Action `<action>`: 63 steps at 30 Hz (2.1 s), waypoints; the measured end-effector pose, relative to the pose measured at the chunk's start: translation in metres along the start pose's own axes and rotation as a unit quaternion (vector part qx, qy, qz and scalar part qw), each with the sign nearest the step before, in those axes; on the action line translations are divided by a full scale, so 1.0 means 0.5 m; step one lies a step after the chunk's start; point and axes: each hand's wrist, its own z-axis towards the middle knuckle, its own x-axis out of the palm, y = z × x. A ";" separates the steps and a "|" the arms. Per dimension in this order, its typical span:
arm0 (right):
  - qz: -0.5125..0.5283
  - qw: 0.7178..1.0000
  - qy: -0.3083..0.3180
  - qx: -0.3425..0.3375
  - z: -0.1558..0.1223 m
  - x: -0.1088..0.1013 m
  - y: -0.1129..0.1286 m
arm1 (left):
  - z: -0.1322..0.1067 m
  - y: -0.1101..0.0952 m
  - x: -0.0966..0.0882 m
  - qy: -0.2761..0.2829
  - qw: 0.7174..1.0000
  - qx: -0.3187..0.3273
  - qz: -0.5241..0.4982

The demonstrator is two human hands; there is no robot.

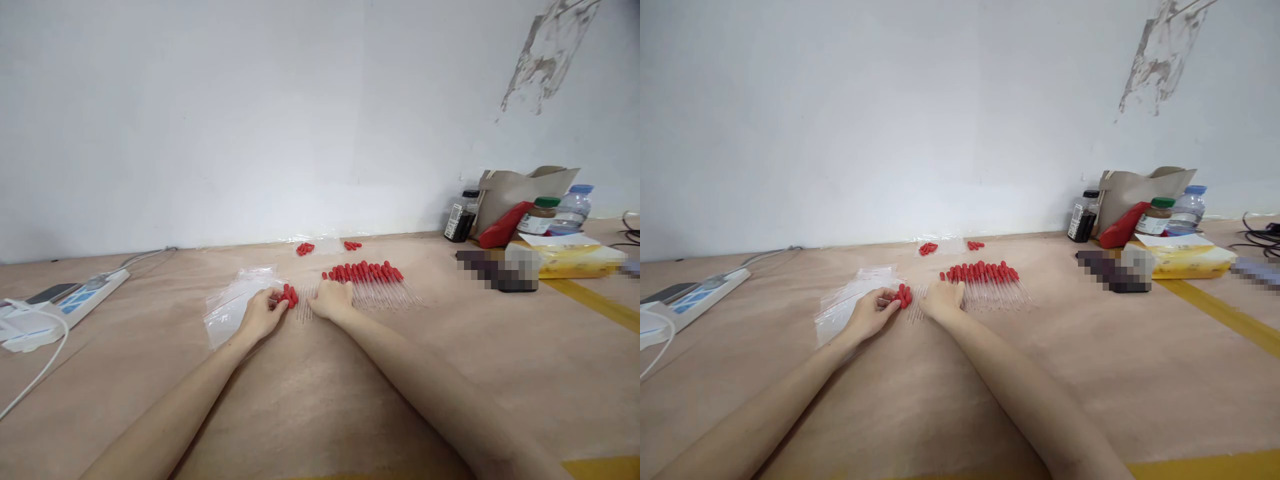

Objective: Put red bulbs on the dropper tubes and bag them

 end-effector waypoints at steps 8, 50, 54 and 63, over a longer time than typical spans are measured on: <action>0.031 0.998 0.046 0.037 0.005 -0.015 -0.016 | -0.003 -0.009 0.011 0.011 0.999 0.014 -0.026; 0.180 0.937 -0.151 -0.257 -0.156 -0.027 -0.196 | -0.086 -0.093 0.037 0.110 0.928 -0.026 -0.355; 0.160 0.939 -0.131 -0.275 -0.168 -0.026 -0.185 | -0.087 -0.096 0.043 0.102 0.935 -0.010 -0.340; 0.155 0.938 -0.105 -0.292 -0.176 -0.035 -0.174 | -0.090 -0.090 0.053 0.117 0.940 0.040 -0.317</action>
